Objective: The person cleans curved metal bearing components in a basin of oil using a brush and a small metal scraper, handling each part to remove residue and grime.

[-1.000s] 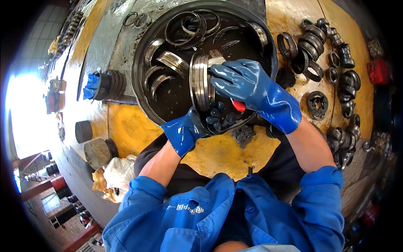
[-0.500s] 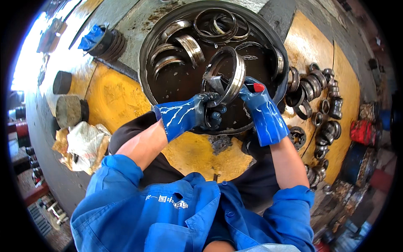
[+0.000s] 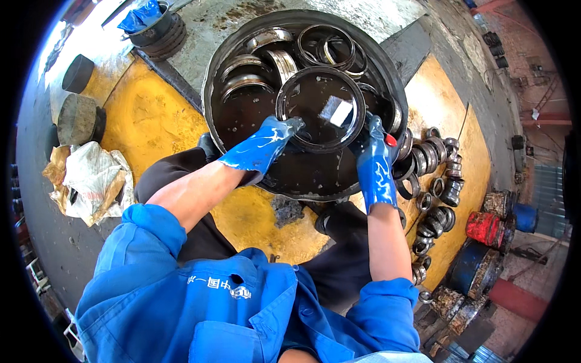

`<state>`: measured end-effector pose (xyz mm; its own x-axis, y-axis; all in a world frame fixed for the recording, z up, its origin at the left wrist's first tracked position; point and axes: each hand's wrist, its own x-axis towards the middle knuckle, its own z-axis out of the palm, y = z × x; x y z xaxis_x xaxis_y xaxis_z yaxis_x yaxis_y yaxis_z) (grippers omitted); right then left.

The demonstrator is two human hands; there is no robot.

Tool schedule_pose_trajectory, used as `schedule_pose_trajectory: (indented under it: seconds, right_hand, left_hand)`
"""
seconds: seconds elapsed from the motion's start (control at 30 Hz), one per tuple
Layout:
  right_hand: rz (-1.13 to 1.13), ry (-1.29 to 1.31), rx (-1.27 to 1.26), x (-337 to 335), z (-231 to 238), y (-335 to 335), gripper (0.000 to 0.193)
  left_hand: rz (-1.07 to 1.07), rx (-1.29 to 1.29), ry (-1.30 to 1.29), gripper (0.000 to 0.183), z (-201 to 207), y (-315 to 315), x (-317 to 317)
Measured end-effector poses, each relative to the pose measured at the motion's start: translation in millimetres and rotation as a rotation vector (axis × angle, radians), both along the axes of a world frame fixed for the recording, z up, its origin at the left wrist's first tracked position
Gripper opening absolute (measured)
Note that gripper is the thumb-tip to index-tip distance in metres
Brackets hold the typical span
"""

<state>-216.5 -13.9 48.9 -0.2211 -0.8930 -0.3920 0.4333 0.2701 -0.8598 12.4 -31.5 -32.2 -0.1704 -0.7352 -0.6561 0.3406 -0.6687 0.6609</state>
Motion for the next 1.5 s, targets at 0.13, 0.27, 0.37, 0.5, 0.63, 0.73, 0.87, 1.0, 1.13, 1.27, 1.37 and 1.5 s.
schedule_pose_trajectory:
  seconds: [0.13,0.27,0.37,0.5,0.63,0.73,0.87,1.0,1.13,1.27,1.37,1.5]
  right_hand:
    - [-0.069,0.005,0.111,4.3,-10.4,-8.8,0.046]
    - [-0.129,-0.138,0.213,6.6,-30.2,-31.2,0.041]
    - [-0.176,-0.246,0.215,8.7,-27.0,-35.0,0.036]
    - [-0.099,-0.216,0.18,-4.4,-25.5,-25.0,0.035]
    - [0.003,-0.158,0.133,-12.6,-29.8,-28.1,0.033]
    - [0.043,-0.148,0.104,-16.6,-40.2,-32.2,0.032]
    - [0.05,-0.139,0.114,-3.3,-34.5,-31.4,0.027]
    - [0.026,-0.083,0.197,13.9,-7.9,-20.9,0.029]
    - [0.032,0.008,0.242,12.0,19.3,-8.0,0.025]
    - [0.06,0.228,0.089,-14.3,18.5,4.4,0.023]
    - [0.094,0.446,-0.125,-21.8,22.6,12.7,0.021]
    - [0.171,0.727,-0.464,-10.3,18.6,11.6,0.019]
  left_hand:
    - [-0.122,-0.117,-0.347,0.034,-13.3,-1.6,-10.6]
    - [-0.161,-0.281,-0.416,0.03,-3.7,-5.5,-5.5]
    - [-0.183,-0.377,-0.349,0.028,9.8,-2.5,-0.6]
    - [-0.184,-0.463,-0.223,0.024,8.6,-4.5,-0.9]
    - [-0.071,-0.539,0.058,0.032,24.7,-19.1,10.1]
    - [-0.129,-0.553,0.133,0.04,66.6,-34.9,15.8]
    - [-0.289,-0.436,0.119,0.04,79.1,-36.5,31.0]
    - [-0.354,-0.304,0.2,0.032,74.1,-31.0,37.7]
    - [-0.259,-0.394,0.118,0.031,75.2,-28.2,31.0]
    - [-0.223,-0.448,-0.123,0.024,83.2,-30.0,29.0]
    - [-0.211,-0.506,-0.267,0.02,84.6,-28.0,30.9]
    - [-0.177,-0.522,-0.254,0.02,86.6,-26.3,29.0]
